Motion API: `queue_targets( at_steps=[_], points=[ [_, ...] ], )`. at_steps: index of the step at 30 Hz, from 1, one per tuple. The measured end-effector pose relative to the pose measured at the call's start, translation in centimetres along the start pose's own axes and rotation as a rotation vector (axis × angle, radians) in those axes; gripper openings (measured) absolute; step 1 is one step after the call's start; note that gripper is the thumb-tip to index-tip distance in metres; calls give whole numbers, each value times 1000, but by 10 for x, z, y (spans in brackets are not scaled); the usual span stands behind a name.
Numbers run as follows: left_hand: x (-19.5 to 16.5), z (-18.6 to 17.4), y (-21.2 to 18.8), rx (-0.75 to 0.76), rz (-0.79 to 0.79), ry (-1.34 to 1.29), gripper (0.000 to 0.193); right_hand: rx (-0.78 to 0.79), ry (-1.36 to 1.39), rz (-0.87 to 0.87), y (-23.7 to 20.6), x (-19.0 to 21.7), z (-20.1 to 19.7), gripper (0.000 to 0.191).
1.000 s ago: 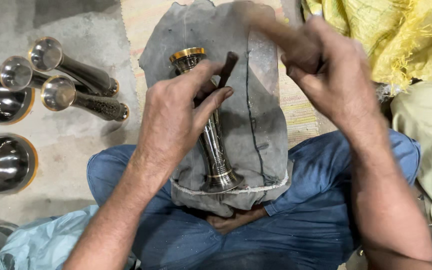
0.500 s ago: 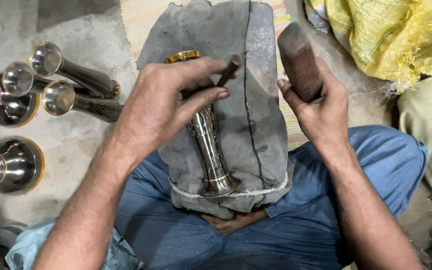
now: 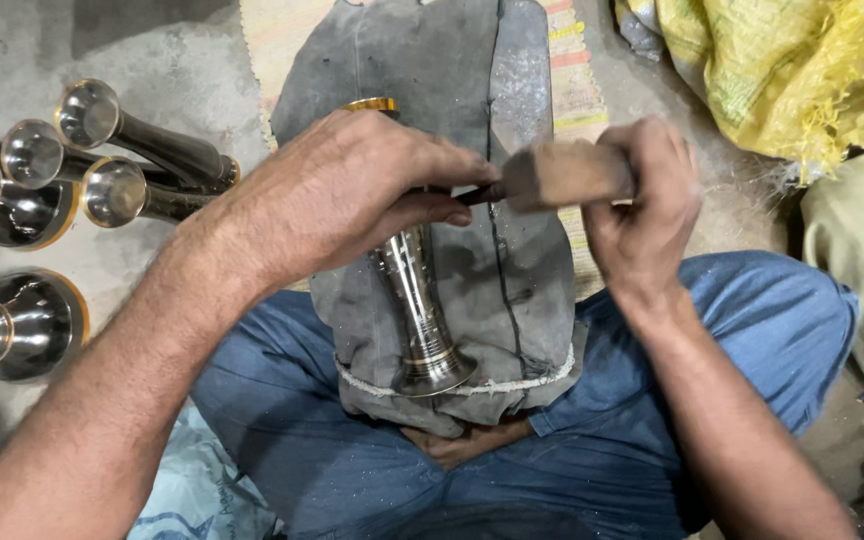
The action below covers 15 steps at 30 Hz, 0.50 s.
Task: The person uses a hammer and a metal punch to engrave a decorative pattern onto a silver-colored metal vase. They repeatedly strike the punch against the vase's surface while rotating it to cover different areas.
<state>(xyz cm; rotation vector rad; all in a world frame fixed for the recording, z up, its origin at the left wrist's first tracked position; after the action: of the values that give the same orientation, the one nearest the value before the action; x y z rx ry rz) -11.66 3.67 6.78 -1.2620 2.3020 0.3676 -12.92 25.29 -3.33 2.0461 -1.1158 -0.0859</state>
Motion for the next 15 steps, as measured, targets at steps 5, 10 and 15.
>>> queue_targets(
  at_steps=[5,10,15],
  points=[
    [0,-4,-9,-120,2,5,37,101,110,47,6,0,3,20],
    [13,1,-25,-247,-90,-35,36,109,338,174,11,3,-6,24],
    [19,2,-44,-427,-84,-104,35,130,236,-10,43,27,-29,22]
  ],
)
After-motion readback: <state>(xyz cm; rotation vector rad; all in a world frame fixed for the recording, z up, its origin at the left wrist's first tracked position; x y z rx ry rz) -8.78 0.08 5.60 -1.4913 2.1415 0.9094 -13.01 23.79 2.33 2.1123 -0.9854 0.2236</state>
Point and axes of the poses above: each hand's wrist, its own y-axis towards the middle knuckle, its own z-axis out of the palm, x = y × z, the point moved 7 cm from there along y, towards the middle knuckle, and after that the axes turned 8 degrees about -z, right-handed, at the moved point
